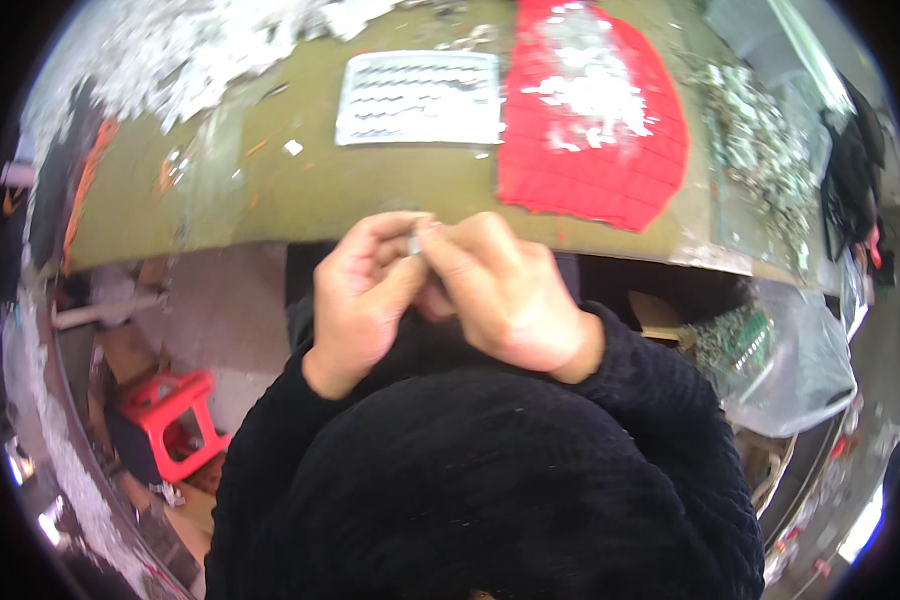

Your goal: The person assembles small electronic components by hand, inserting pins into white plastic housings and placing them into a tray. They repeatedly pick up components, align them, and insert them into housings, then place the assembled units into a tray on the table.

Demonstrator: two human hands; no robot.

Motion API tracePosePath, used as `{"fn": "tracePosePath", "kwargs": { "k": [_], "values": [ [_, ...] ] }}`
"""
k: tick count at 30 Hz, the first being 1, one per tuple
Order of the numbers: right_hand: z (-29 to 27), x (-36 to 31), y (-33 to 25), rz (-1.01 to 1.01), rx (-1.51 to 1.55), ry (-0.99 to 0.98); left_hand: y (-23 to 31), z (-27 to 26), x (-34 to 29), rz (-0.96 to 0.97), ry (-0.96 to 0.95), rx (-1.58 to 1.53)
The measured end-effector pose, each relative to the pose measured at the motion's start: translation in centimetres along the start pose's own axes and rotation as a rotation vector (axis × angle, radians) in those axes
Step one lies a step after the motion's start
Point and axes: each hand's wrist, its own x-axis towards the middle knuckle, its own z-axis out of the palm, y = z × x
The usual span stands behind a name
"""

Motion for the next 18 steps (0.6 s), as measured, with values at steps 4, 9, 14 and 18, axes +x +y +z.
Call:
{"fn": "tracePosePath", "kwargs": {
  "k": [4,9,14,18],
  "values": [
    [0.4,0.0,0.6,-0.012,-0.034,0.093,0.2,-0.6,0.8,-0.074,-0.074,-0.163],
    [-2.5,-0.4,2.2,0.077,0.052,0.102,-0.2,-1.1,1.2,-0.170,-0.094,-0.427],
    [-9.5,-1.8,10.6,0.422,-0.408,0.297,-0.5,-0.9,1.3,-0.174,-0.186,-0.564],
    [-11.6,-3.0,15.3,0.620,-0.509,0.096,-0.8,-0.5,1.5,-0.229,-0.215,-0.569]
  ]
}}
